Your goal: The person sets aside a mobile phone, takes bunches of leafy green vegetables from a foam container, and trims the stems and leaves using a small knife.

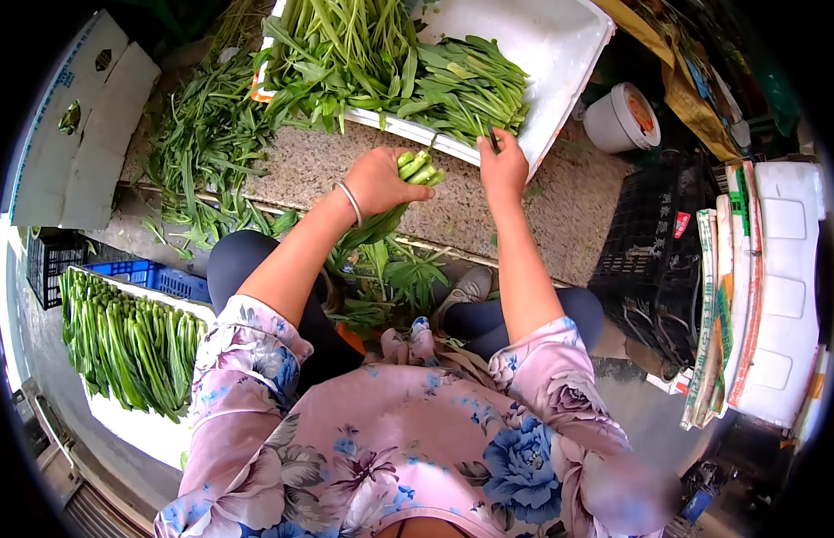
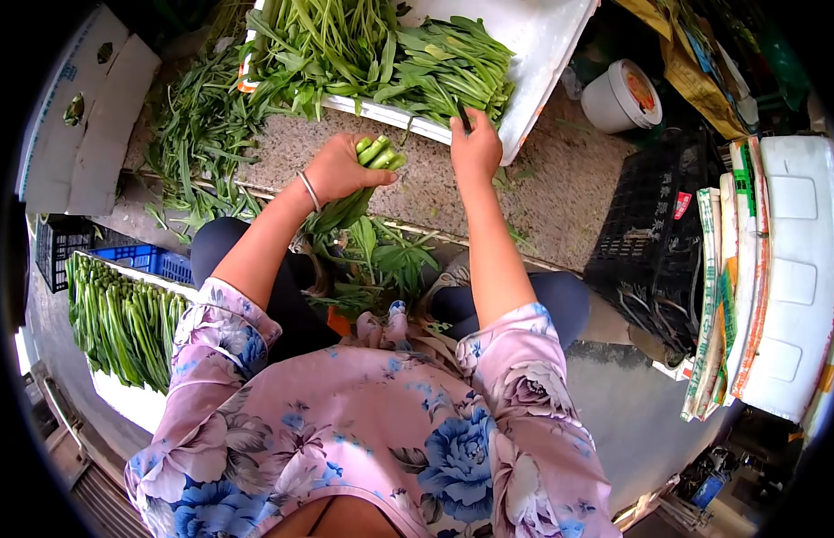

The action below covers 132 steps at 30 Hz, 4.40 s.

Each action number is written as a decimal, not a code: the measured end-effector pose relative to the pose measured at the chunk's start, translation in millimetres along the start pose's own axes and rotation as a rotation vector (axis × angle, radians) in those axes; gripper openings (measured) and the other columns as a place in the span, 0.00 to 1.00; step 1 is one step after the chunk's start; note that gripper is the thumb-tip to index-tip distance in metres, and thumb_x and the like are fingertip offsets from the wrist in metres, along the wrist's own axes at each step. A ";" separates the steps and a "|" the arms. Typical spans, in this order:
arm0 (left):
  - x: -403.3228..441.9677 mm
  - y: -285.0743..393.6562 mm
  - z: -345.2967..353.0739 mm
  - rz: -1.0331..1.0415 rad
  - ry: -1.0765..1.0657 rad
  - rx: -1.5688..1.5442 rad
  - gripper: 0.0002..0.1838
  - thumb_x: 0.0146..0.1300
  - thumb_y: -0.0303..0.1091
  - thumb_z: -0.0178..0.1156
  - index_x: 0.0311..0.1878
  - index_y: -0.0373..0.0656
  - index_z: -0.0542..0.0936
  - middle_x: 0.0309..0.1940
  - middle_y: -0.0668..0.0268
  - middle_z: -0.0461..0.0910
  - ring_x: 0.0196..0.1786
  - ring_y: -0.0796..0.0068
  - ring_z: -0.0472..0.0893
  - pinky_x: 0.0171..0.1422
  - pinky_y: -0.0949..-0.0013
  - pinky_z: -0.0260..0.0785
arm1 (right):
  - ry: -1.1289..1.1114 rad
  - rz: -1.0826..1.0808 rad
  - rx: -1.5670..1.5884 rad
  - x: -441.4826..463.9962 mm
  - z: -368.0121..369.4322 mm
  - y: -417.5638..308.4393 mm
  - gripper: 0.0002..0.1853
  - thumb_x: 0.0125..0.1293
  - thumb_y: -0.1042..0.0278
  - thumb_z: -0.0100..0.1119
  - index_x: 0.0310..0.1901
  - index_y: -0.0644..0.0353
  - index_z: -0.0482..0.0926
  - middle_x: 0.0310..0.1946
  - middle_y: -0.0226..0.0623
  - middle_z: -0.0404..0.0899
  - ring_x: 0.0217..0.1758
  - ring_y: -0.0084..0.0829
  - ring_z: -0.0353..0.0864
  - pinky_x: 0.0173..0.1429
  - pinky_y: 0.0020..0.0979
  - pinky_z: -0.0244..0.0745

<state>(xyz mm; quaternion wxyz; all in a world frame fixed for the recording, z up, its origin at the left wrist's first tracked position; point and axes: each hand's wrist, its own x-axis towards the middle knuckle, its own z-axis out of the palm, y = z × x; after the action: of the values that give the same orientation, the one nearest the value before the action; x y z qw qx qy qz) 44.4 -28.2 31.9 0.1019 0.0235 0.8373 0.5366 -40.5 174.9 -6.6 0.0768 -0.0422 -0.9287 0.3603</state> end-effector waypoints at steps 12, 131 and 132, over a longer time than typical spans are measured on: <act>2.2 -1.1 5.6 0.446 0.314 0.282 0.15 0.41 0.34 0.66 0.35 0.40 0.78 0.38 0.58 0.81 0.39 0.58 0.80 0.44 0.63 0.73 | -0.093 -0.161 0.159 -11.7 -6.1 -9.3 0.10 0.52 0.65 0.62 0.34 0.61 0.80 0.27 0.36 0.81 0.29 0.27 0.79 0.34 0.28 0.72; -2.5 14.5 -0.1 -0.138 0.169 -0.611 0.17 0.45 0.29 0.69 0.38 0.36 0.76 0.28 0.71 0.77 0.29 0.81 0.75 0.38 0.73 0.70 | 0.002 -0.252 -0.376 78.5 11.7 22.8 0.12 0.59 0.63 0.58 0.44 0.55 0.79 0.43 0.38 0.74 0.40 0.41 0.76 0.41 0.40 0.72; -1.5 10.0 -0.2 -0.140 0.173 -0.611 0.17 0.45 0.29 0.69 0.38 0.36 0.76 0.28 0.71 0.77 0.29 0.81 0.75 0.38 0.73 0.70 | 0.022 -0.212 -0.346 78.6 10.7 21.1 0.12 0.59 0.63 0.58 0.44 0.54 0.79 0.42 0.38 0.74 0.41 0.42 0.76 0.40 0.41 0.72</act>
<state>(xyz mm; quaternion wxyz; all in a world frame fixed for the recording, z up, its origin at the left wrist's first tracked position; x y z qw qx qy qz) 45.1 -24.4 41.3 0.0695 -0.1115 0.6425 0.7549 -119.2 193.9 -19.8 0.1159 0.0392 -0.9751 0.1847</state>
